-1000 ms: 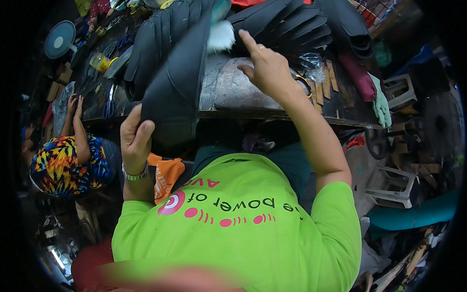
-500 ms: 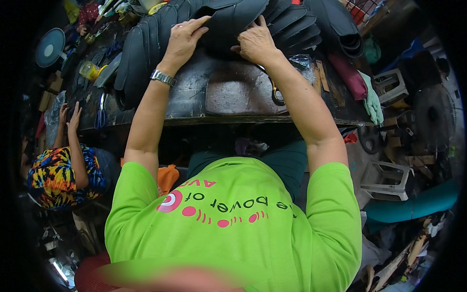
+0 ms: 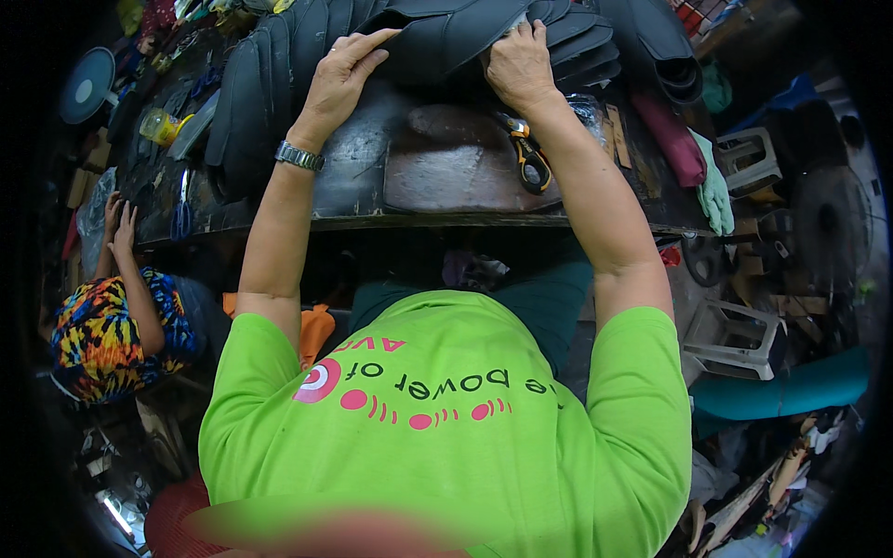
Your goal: The person repeatedly picks up black shoe uppers from a pile, uses shears to trim the edges, and places the trimmed pieces back on the pile. The person flips each shoe part to check the interior before trimming.
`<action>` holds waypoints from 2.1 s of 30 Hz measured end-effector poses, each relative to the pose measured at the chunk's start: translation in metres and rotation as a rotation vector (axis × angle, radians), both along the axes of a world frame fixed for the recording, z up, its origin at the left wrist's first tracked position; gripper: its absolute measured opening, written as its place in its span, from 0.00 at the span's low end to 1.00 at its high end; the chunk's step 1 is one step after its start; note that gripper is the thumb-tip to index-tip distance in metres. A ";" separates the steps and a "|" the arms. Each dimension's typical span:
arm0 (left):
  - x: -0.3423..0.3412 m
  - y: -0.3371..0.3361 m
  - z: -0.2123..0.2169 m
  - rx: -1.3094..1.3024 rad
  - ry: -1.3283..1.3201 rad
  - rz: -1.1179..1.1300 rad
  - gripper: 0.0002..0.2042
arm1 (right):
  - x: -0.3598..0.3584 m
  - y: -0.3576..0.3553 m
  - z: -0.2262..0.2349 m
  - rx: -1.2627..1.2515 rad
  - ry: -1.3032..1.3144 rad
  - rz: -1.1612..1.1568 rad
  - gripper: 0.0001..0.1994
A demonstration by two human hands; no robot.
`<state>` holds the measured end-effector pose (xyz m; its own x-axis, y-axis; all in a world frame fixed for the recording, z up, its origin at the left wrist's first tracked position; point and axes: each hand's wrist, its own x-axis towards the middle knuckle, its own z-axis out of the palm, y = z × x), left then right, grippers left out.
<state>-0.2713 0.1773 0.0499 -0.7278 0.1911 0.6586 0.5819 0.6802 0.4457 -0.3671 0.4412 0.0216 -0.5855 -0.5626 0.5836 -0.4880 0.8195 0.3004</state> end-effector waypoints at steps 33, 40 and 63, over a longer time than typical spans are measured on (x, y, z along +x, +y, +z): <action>-0.047 0.022 -0.086 0.061 -0.230 0.031 0.25 | 0.023 0.036 -0.005 -0.685 -0.226 0.256 0.16; 0.082 -0.021 -0.041 0.117 0.038 0.099 0.20 | 0.098 0.058 0.020 -0.504 -0.384 0.285 0.14; 0.193 -0.169 -0.066 0.089 0.067 0.710 0.12 | 0.149 0.095 -0.009 -0.239 -0.748 -0.133 0.14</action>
